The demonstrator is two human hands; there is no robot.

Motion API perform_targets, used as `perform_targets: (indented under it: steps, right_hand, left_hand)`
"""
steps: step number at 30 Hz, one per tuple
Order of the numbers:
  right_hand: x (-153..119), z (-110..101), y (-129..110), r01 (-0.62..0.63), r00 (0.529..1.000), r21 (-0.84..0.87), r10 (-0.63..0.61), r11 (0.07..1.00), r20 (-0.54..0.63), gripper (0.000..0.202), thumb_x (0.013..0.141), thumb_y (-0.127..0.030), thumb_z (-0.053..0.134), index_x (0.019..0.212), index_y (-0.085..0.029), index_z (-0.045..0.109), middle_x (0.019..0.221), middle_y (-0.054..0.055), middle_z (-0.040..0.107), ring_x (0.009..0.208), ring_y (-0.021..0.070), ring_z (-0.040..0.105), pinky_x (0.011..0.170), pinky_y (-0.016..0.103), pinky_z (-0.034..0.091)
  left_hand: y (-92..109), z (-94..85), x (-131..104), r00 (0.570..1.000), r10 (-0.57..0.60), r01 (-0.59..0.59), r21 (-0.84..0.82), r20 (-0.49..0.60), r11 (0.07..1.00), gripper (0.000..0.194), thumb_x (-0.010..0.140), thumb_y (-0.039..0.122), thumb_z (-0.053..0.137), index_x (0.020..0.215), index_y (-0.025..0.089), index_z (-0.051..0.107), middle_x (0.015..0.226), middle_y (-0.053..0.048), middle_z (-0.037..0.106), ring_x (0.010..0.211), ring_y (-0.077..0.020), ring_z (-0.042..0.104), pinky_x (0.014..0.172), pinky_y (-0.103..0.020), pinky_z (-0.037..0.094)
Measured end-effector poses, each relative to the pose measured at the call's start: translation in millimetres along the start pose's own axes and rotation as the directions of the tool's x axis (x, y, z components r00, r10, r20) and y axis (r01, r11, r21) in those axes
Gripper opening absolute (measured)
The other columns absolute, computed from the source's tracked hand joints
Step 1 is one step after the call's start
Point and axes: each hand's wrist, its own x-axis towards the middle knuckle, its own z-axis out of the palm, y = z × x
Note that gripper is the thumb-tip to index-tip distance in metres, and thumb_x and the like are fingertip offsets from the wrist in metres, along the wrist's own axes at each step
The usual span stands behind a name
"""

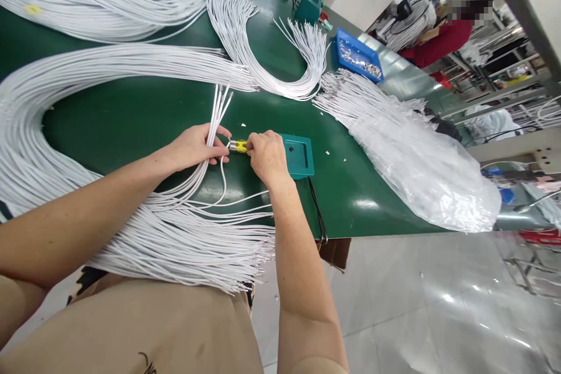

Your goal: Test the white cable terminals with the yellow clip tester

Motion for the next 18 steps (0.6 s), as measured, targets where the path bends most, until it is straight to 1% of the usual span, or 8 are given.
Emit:
perform_targets:
  steps: [4,8,13,15,16,18]
  right_hand:
    - [0.9,-0.4,0.9,-0.051,0.998,0.020,0.052,0.998,-0.027,0.011,0.081,-0.012,0.058,0.079,-0.020,0.066,0.075,0.007,0.062,0.086,0.0250,0.055,0.079,0.037,0.038]
    - [0.6,-1.5,-0.4,-0.086,0.996,0.029,0.086,0.996,-0.019,0.013,0.082,-0.012,0.057,0.081,-0.020,0.067,0.075,0.007,0.058,0.085,0.0244,0.054,0.079,0.037,0.038]
    - [1.7,-1.7,-2.2,-0.097,0.995,-0.009,0.097,0.995,0.008,0.015,0.083,-0.011,0.056,0.084,-0.020,0.068,0.076,0.008,0.059,0.085,0.0248,0.056,0.080,0.036,0.040]
    - [0.8,-2.6,-2.6,-0.098,0.995,0.004,0.098,0.995,0.017,0.012,0.083,-0.013,0.058,0.086,-0.019,0.068,0.080,0.008,0.062,0.088,0.0253,0.057,0.081,0.036,0.042]
    - [-0.3,-3.6,-3.2,-0.088,0.996,0.024,0.088,0.996,0.003,0.010,0.083,-0.016,0.060,0.089,-0.019,0.067,0.084,0.009,0.064,0.090,0.0257,0.057,0.082,0.037,0.042]
    - [-4.3,-6.8,-5.9,-0.056,0.995,0.081,0.062,0.995,-0.078,0.011,0.084,-0.019,0.062,0.094,-0.019,0.067,0.093,0.010,0.068,0.097,0.0264,0.057,0.088,0.038,0.042]
  left_hand:
    - [-4.6,-0.4,2.6,1.000,-0.007,0.008,0.059,-0.016,0.998,0.038,0.070,0.017,0.072,0.106,0.018,0.059,0.075,-0.003,0.074,0.063,-0.0179,0.071,0.061,-0.028,0.056]
    - [-6.5,0.9,3.2,0.999,0.009,-0.006,0.078,-0.039,0.997,0.036,0.067,0.015,0.072,0.101,0.018,0.060,0.068,-0.002,0.073,0.054,-0.0164,0.068,0.056,-0.027,0.055]
    - [-6.3,3.9,2.7,0.999,0.019,-0.011,0.163,-0.046,0.987,0.032,0.069,0.017,0.070,0.099,0.018,0.059,0.068,-0.001,0.073,0.050,-0.0136,0.066,0.056,-0.026,0.053]
    - [-6.0,4.7,2.6,0.999,0.019,-0.010,0.191,-0.048,0.982,0.032,0.070,0.017,0.069,0.100,0.018,0.059,0.069,0.000,0.073,0.051,-0.0129,0.065,0.057,-0.025,0.053]
    - [-6.0,4.8,2.8,0.999,0.015,-0.005,0.197,-0.047,0.980,0.033,0.070,0.017,0.069,0.101,0.018,0.059,0.069,0.000,0.073,0.051,-0.0128,0.065,0.058,-0.025,0.054]
    - [-6.6,4.1,3.4,0.999,0.000,0.007,0.195,-0.040,0.981,0.034,0.069,0.017,0.069,0.102,0.018,0.059,0.069,0.001,0.073,0.052,-0.0133,0.066,0.059,-0.026,0.054]
